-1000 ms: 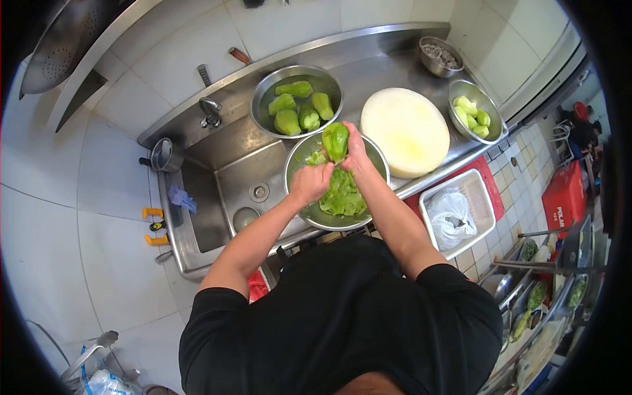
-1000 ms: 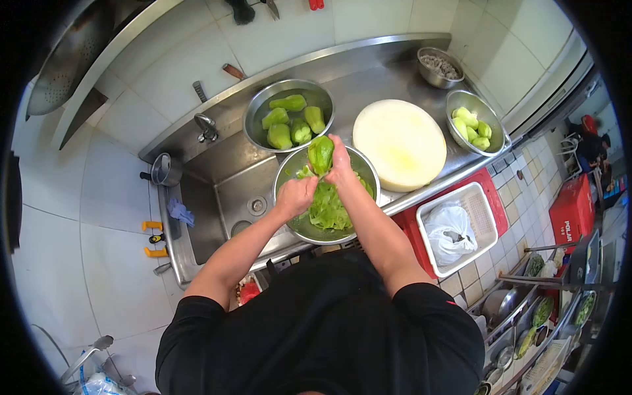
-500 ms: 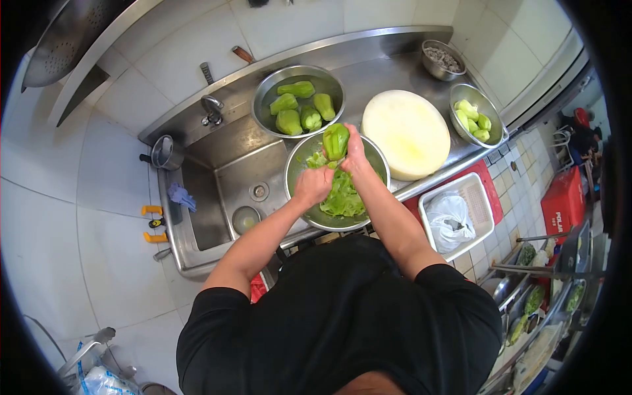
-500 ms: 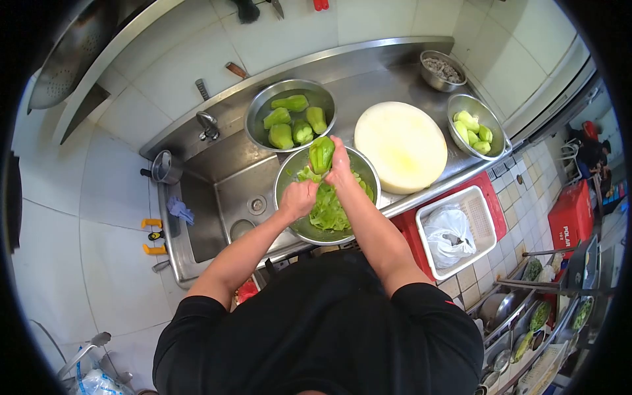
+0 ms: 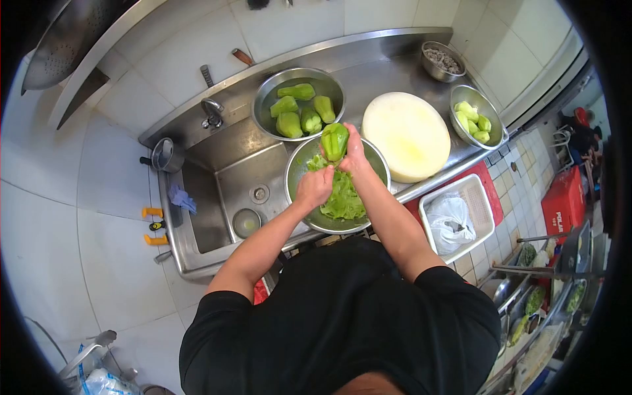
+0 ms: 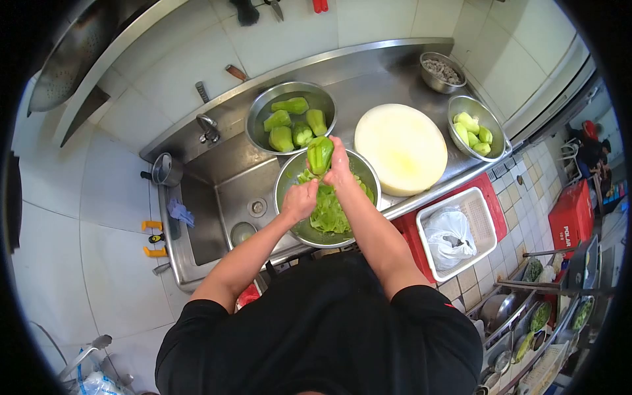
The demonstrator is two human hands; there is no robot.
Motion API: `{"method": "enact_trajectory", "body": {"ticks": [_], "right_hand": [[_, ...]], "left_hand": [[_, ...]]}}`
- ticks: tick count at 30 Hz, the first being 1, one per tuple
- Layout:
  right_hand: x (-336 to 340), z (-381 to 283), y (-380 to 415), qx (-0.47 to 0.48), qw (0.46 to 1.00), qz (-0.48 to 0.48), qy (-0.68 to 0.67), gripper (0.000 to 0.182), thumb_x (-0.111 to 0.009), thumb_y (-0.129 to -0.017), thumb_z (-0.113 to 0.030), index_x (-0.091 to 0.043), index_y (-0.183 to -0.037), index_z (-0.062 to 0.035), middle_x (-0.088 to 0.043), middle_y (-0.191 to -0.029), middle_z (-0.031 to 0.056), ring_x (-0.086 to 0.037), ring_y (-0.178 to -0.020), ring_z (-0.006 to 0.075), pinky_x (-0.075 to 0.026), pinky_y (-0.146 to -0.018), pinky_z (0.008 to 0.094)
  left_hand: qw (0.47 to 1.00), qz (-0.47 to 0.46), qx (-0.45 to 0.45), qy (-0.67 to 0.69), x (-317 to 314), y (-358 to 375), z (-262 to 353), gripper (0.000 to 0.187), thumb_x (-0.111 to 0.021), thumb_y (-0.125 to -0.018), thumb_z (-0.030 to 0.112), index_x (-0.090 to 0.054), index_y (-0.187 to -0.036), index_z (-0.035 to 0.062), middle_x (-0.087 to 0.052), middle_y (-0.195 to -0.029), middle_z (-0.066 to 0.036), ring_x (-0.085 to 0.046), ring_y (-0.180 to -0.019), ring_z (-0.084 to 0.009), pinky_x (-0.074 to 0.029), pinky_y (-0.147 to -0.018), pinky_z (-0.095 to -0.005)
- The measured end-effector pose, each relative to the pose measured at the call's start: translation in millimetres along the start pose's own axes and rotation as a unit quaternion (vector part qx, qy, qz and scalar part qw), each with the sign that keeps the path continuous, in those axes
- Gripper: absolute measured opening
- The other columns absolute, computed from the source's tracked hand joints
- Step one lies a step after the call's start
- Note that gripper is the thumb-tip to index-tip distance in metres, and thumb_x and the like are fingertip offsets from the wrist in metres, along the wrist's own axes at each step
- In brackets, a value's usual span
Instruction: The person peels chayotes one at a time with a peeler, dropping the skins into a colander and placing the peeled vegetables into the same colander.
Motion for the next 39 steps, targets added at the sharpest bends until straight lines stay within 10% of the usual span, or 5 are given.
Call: {"method": "enact_trajectory", "body": {"ticks": [4, 5, 13, 33, 39], "right_hand": [[13.3, -26.6, -15.1, 0.232, 0.949, 0.091, 0.193, 0.031, -0.058, -0.098, -0.036, -0.064, -0.106, -0.0059, -0.066, -0.09, 0.0071, -0.064, -0.078, 0.0201, -0.054, -0.068, 0.0364], [20.9, -24.3, -20.5, 0.204, 0.962, 0.074, 0.166, 0.034, -0.058, -0.098, -0.038, -0.064, -0.107, -0.0062, -0.067, -0.091, 0.0076, -0.064, -0.079, 0.0212, -0.054, -0.068, 0.0374], [-1.2, -8.4, 20.6, -0.011, 0.996, -0.037, 0.086, 0.052, -0.047, -0.096, -0.054, -0.064, -0.115, -0.009, -0.07, -0.101, 0.0109, -0.065, -0.089, 0.03, -0.052, -0.073, 0.0449], [5.4, -2.7, 13.1, 0.066, 0.997, 0.026, 0.01, 0.046, -0.047, -0.093, -0.049, -0.063, -0.106, -0.0076, -0.067, -0.094, 0.0112, -0.064, -0.083, 0.0301, -0.054, -0.067, 0.0454], [-11.5, -3.8, 22.5, -0.005, 0.998, -0.009, 0.058, 0.045, -0.047, -0.093, -0.05, -0.065, -0.108, -0.012, -0.069, -0.097, 0.009, -0.065, -0.087, 0.0284, -0.054, -0.07, 0.0462]], "left_hand": [[0.969, -0.123, 0.108, 0.184, -7.7, -15.8, -40.5, 0.061, -0.035, -0.103, 0.049, -0.071, -0.088, 0.0026, -0.067, -0.081, -0.028, -0.065, -0.079, -0.0495, -0.049, -0.076, -0.0574], [0.941, -0.148, 0.195, 0.234, -13.4, -16.3, -57.9, 0.061, -0.035, -0.103, 0.05, -0.071, -0.088, 0.0025, -0.067, -0.081, -0.028, -0.065, -0.079, -0.0491, -0.049, -0.077, -0.0565], [0.995, 0.062, -0.068, -0.044, 76.1, -37.0, -6.7, 0.048, -0.043, -0.102, 0.044, -0.07, -0.085, 0.0072, -0.066, -0.075, -0.024, -0.065, -0.073, -0.0452, -0.05, -0.069, -0.0539], [0.994, -0.069, -0.047, 0.072, 1.4, 10.6, 8.6, 0.053, -0.038, -0.103, 0.043, -0.071, -0.087, 0.0049, -0.067, -0.077, -0.028, -0.065, -0.075, -0.0489, -0.052, -0.073, -0.0583], [0.994, 0.055, -0.087, -0.038, 74.8, -34.9, 12.9, 0.047, -0.042, -0.103, 0.039, -0.068, -0.086, 0.0039, -0.066, -0.081, -0.026, -0.065, -0.077, -0.0455, -0.049, -0.07, -0.0547]]}}
Point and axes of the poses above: each hand's wrist, its own y-axis away from the middle knuckle, its own x-axis out of the back of the hand, z = x × y, the point moved 6 cm from there along -y, towards the middle knuckle
